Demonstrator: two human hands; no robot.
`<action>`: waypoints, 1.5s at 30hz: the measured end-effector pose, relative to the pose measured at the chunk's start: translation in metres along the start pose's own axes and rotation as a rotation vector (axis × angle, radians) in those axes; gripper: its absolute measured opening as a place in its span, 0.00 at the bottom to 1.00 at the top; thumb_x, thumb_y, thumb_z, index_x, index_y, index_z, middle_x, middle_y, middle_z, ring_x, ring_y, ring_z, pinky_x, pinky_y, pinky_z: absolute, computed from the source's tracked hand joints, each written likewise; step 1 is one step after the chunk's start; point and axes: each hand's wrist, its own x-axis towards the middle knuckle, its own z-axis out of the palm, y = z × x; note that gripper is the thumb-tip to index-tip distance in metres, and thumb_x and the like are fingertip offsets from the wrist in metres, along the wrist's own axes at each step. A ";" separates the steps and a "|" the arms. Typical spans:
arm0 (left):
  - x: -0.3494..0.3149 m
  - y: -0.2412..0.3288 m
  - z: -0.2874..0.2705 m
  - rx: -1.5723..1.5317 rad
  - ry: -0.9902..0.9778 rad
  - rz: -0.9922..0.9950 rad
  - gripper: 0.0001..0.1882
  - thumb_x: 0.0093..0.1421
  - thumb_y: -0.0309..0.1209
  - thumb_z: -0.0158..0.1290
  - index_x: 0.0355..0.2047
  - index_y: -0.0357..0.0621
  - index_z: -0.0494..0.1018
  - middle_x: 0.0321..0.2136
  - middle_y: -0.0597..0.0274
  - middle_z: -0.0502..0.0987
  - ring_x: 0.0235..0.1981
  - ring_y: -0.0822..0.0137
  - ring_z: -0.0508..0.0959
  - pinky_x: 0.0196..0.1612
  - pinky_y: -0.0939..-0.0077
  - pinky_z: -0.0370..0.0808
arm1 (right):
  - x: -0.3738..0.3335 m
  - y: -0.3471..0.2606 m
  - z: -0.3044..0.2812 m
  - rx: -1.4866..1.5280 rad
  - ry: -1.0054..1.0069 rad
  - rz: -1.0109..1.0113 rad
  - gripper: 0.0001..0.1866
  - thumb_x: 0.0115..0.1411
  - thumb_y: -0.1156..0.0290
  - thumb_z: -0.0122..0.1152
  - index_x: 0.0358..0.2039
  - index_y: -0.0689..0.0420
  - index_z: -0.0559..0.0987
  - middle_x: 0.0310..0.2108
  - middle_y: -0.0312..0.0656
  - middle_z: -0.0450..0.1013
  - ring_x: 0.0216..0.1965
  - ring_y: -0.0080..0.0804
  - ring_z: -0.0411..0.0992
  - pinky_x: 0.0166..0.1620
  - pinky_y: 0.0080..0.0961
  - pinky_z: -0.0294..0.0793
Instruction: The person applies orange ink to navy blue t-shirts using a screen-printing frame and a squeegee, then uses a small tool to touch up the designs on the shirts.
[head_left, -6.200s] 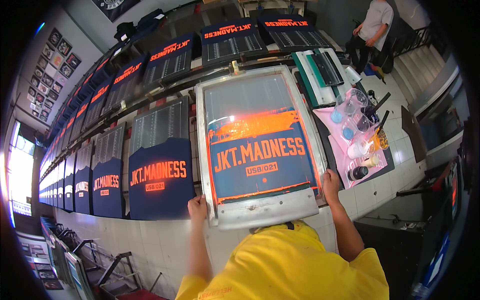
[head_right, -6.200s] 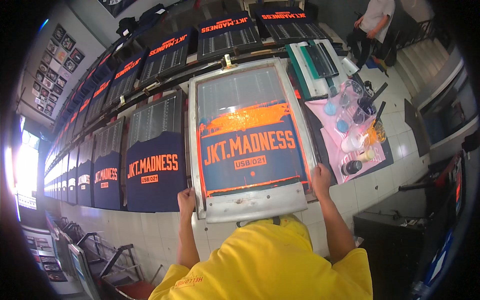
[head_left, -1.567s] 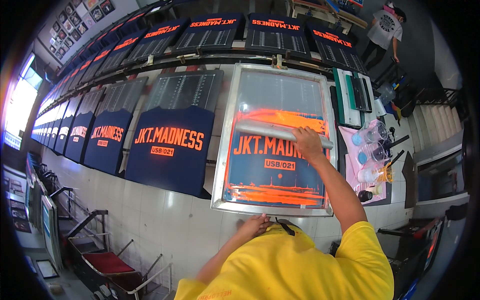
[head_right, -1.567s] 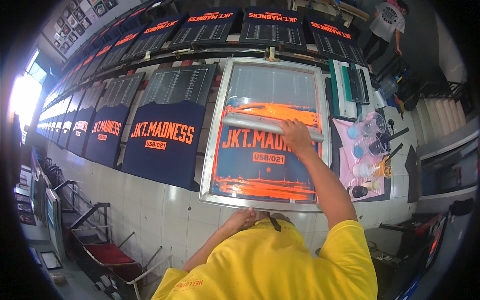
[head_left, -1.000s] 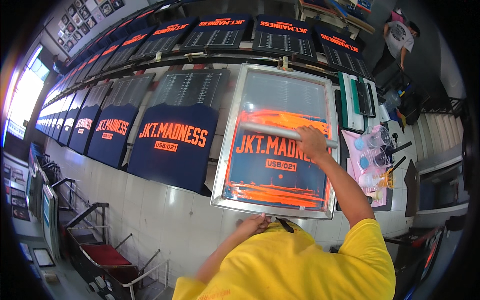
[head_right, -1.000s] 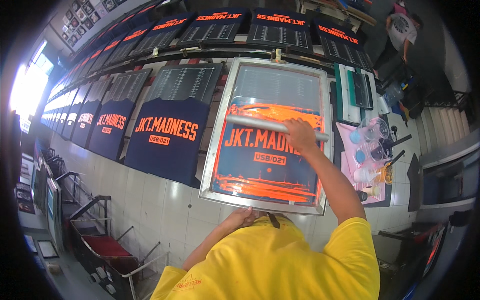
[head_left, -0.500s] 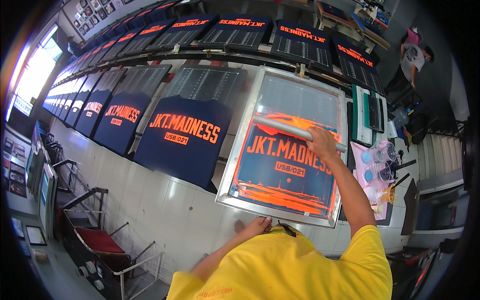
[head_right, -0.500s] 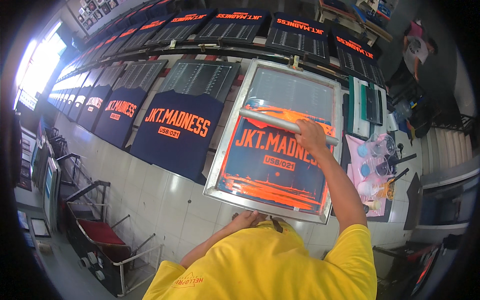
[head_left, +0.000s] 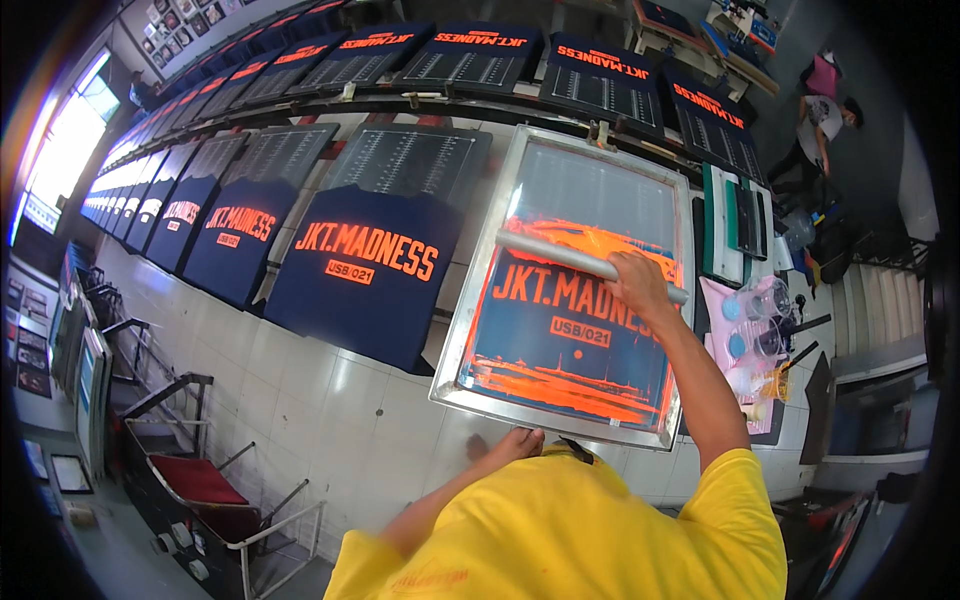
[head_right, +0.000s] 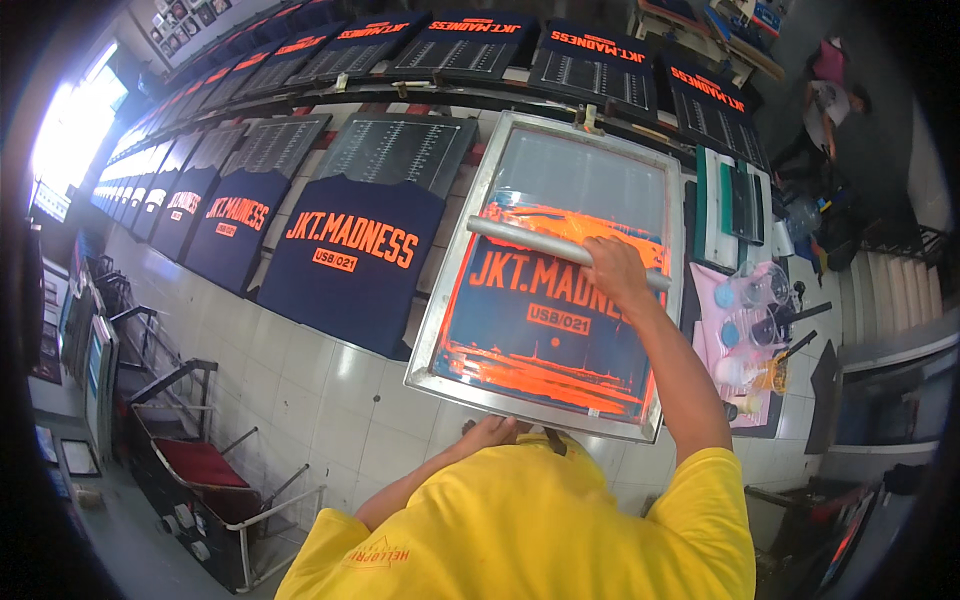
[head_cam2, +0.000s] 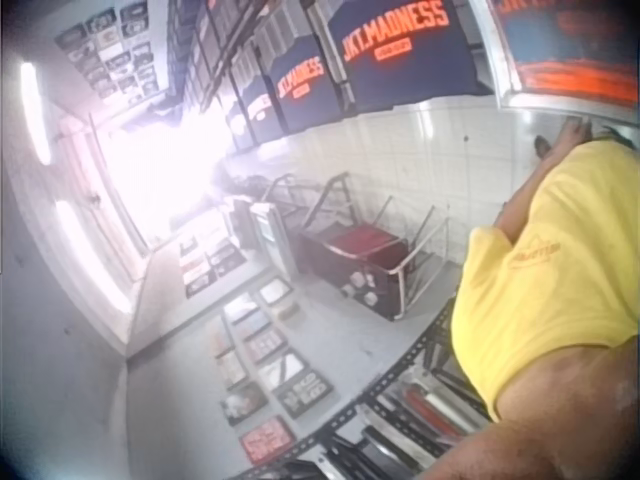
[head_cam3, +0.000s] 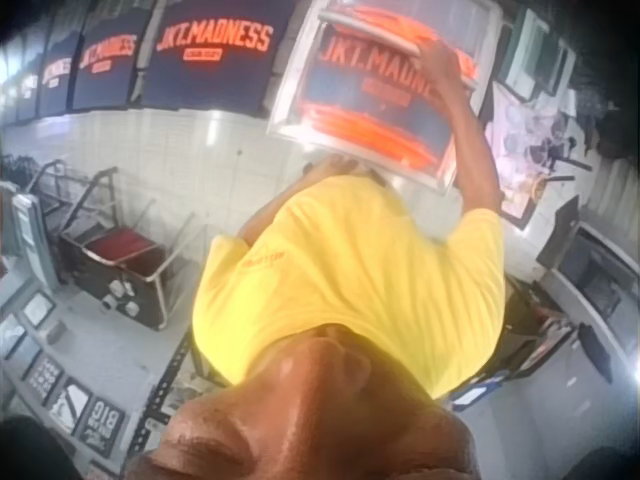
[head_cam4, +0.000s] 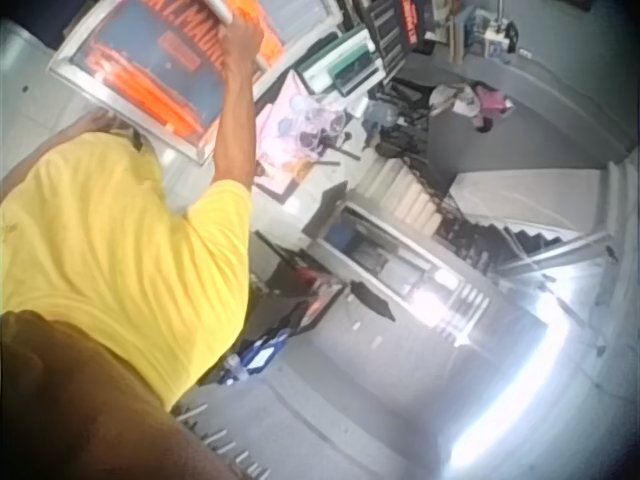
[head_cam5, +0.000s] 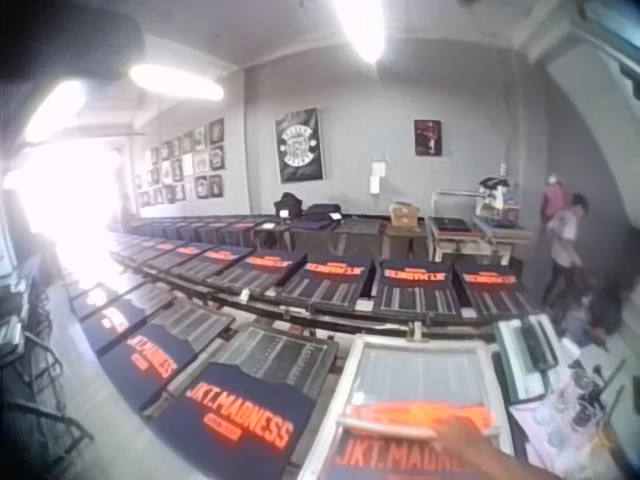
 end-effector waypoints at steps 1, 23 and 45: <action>0.002 -0.005 -0.004 0.071 -0.008 0.002 0.27 0.71 0.53 0.38 0.29 0.41 0.67 0.20 0.72 0.63 0.24 0.76 0.61 0.28 0.74 0.62 | -0.003 -0.003 0.000 0.028 -0.007 -0.002 0.13 0.44 0.68 0.69 0.30 0.55 0.76 0.29 0.44 0.75 0.35 0.46 0.74 0.39 0.42 0.73; 0.003 -0.006 -0.003 -0.019 0.003 -0.053 0.28 0.70 0.54 0.40 0.34 0.38 0.70 0.21 0.71 0.66 0.24 0.75 0.63 0.30 0.76 0.63 | -0.064 0.003 -0.016 0.002 0.051 0.061 0.14 0.45 0.66 0.69 0.34 0.51 0.78 0.29 0.38 0.76 0.37 0.41 0.74 0.40 0.40 0.73; 0.003 -0.009 -0.001 -0.019 0.063 -0.039 0.28 0.72 0.50 0.39 0.21 0.41 0.66 0.18 0.69 0.65 0.22 0.74 0.62 0.28 0.75 0.62 | -0.153 -0.062 -0.009 0.054 0.031 0.034 0.14 0.43 0.69 0.67 0.33 0.52 0.76 0.29 0.39 0.74 0.36 0.40 0.73 0.38 0.38 0.73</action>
